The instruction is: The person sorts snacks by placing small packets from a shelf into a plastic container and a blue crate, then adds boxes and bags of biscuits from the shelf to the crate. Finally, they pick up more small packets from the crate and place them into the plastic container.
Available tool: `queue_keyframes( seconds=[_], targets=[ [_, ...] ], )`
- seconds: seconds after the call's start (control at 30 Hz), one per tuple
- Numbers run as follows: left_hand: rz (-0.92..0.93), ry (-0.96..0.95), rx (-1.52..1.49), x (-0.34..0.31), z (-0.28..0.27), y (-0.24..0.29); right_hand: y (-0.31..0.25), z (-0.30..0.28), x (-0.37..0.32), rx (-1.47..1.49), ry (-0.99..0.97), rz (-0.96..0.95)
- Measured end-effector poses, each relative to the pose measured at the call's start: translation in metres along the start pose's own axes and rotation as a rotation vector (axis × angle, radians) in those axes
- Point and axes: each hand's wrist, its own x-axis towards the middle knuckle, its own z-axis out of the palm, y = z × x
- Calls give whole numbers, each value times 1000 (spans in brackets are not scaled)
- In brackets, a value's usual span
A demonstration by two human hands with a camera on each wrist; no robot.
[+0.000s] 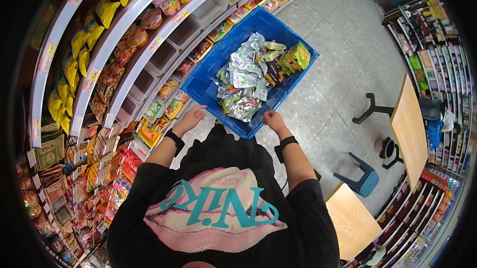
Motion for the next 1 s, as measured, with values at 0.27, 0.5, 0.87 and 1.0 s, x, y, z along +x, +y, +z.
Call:
queue_keyframes(
  seconds=[0.27,0.5,0.87,1.0],
  targets=[
    [114,-19,530,25,-8,-16,9,16,-22,-431,11,-76],
    [36,-67,494,19,-18,-7,-17,28,-41,-609,97,-106],
    [170,220,-287,24,-51,-80,4,31,-33,-548,105,-54],
    [-12,649,-594,-11,-97,-141,-1,35,-41,-463,124,-33]
  ],
)
